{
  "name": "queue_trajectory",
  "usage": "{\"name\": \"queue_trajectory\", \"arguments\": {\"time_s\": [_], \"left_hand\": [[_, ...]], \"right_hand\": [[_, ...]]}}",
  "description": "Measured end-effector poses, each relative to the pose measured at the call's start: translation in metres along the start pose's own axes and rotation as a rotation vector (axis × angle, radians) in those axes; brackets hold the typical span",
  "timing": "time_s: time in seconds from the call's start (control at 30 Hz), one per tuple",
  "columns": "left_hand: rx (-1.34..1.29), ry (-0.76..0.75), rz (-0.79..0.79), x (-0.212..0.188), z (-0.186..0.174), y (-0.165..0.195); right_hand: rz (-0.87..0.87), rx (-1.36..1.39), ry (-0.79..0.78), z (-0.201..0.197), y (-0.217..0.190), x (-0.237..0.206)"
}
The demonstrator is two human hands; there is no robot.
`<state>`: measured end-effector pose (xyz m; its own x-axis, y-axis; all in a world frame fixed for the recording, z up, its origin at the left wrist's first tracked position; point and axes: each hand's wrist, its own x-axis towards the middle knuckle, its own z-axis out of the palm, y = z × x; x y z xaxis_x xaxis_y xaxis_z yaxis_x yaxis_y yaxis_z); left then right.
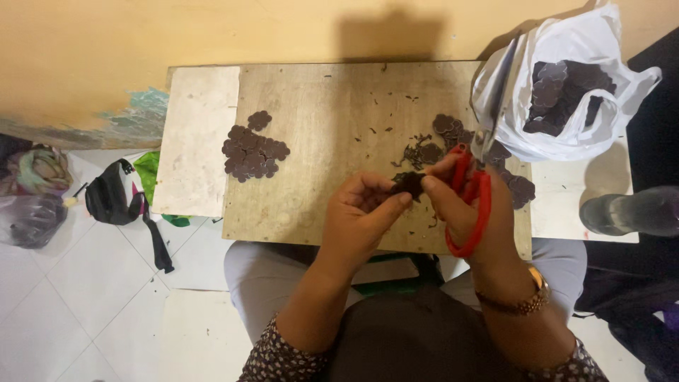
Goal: The person sits on the floor and uses red-handled scissors to cut dark brown material into flower-like shapes. They trim each piece individually, place finished shapes on the table, and occasionally pause to interact with a smartphone held by another person.
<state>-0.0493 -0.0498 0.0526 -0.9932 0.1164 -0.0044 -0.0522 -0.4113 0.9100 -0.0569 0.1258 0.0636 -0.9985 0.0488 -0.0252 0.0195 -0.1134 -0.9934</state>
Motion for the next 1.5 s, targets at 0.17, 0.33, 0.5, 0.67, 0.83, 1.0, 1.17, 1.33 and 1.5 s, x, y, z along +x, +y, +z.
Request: {"name": "queue_trajectory", "arguments": {"time_s": [0.17, 0.33, 0.5, 0.67, 0.83, 1.0, 1.17, 1.33, 1.5], "left_hand": [[0.815, 0.036, 0.661, -0.004, -0.002, 0.023], [0.918, 0.016, 0.86, -0.005, -0.001, 0.031], [0.754, 0.127, 0.638, 0.002, -0.004, 0.014], [0.143, -0.006, 0.197, 0.0, -0.008, 0.016], [1.123, -0.058, 0.884, -0.004, 0.0, 0.038], [1.023, -0.013, 0.683, -0.001, 0.006, 0.025], [0.31, 0.079, -0.009, 0.0, -0.006, 0.004], [0.192, -0.064, -0.104, -0.003, -0.015, -0.005], [0.249, -0.144, -0.073, -0.008, -0.014, -0.003]], "right_hand": [[-0.03, 0.322, -0.121, -0.01, 0.013, -0.009], [0.012, 0.269, -0.125, -0.01, 0.011, -0.017], [0.006, 0.143, -0.062, -0.007, 0.008, -0.018], [0.011, 0.259, -0.09, -0.004, 0.012, -0.016], [0.016, 0.219, -0.058, -0.005, 0.015, -0.016], [0.017, 0.281, -0.059, -0.004, 0.019, -0.015], [0.072, 0.279, -0.024, -0.003, 0.018, -0.017], [0.11, 0.189, -0.031, 0.001, 0.016, -0.019], [0.061, 0.099, -0.068, 0.003, 0.016, -0.019]]}}
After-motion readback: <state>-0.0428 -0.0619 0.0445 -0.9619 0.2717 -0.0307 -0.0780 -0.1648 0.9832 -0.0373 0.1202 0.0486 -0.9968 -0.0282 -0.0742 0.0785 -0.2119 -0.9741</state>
